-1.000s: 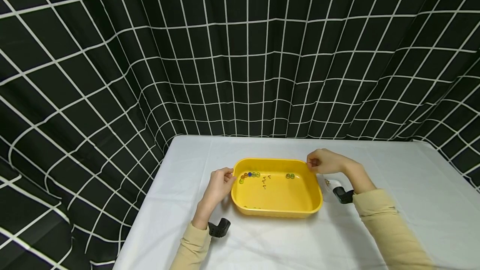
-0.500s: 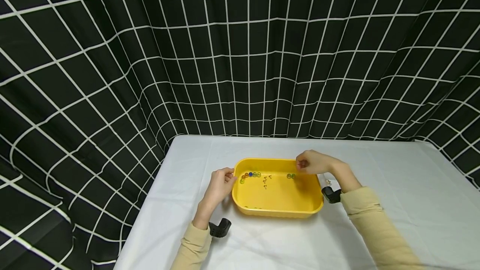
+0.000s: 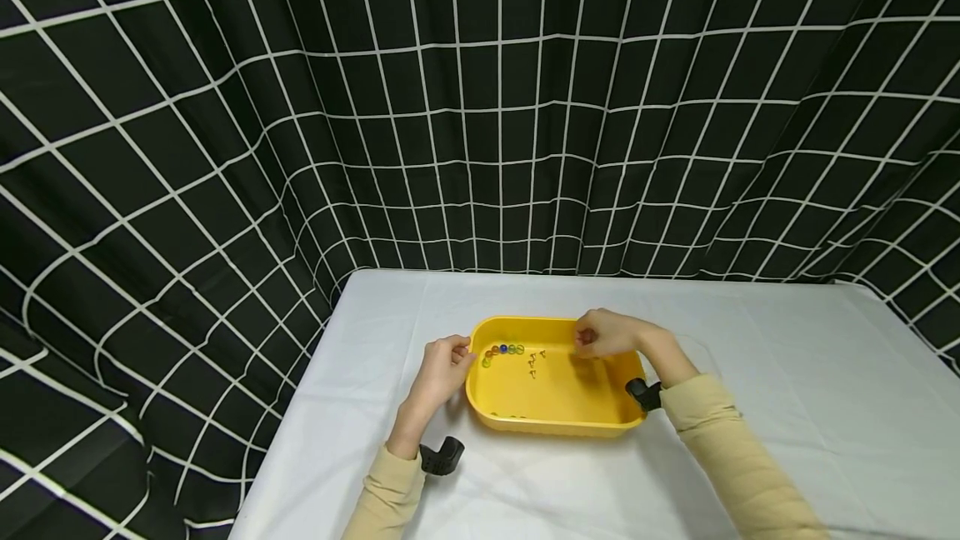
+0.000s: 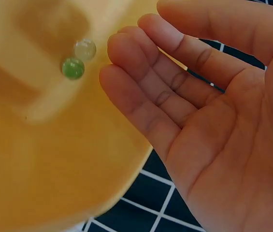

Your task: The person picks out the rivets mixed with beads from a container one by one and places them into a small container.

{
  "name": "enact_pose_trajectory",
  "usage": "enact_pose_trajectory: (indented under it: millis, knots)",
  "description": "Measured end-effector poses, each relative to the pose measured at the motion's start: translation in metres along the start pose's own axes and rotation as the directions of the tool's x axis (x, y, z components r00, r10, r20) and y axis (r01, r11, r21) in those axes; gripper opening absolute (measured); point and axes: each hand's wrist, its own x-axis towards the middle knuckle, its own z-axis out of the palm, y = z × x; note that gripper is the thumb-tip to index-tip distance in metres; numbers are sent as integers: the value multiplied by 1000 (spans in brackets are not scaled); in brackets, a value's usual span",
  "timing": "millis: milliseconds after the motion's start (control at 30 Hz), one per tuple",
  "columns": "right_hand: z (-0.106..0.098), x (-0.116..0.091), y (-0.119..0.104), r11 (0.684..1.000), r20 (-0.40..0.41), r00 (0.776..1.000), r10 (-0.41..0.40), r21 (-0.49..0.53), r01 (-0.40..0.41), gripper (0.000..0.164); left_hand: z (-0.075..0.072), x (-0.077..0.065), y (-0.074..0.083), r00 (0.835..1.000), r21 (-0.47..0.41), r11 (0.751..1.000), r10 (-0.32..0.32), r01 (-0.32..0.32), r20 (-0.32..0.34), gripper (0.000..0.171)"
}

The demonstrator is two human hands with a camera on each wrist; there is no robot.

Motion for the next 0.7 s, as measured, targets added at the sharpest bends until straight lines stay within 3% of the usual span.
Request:
enact_pose_trajectory:
  millis: [467,700]
  knots:
    - [15,21,-5,999,46,998,-38,24,37,14,0,0,-2,1000,4,1000,1,-1,3,26]
    - [22,29,-10,994,48,993,-110,11,109,17,1,1,-5,999,-8,999,39,-39,-9,24]
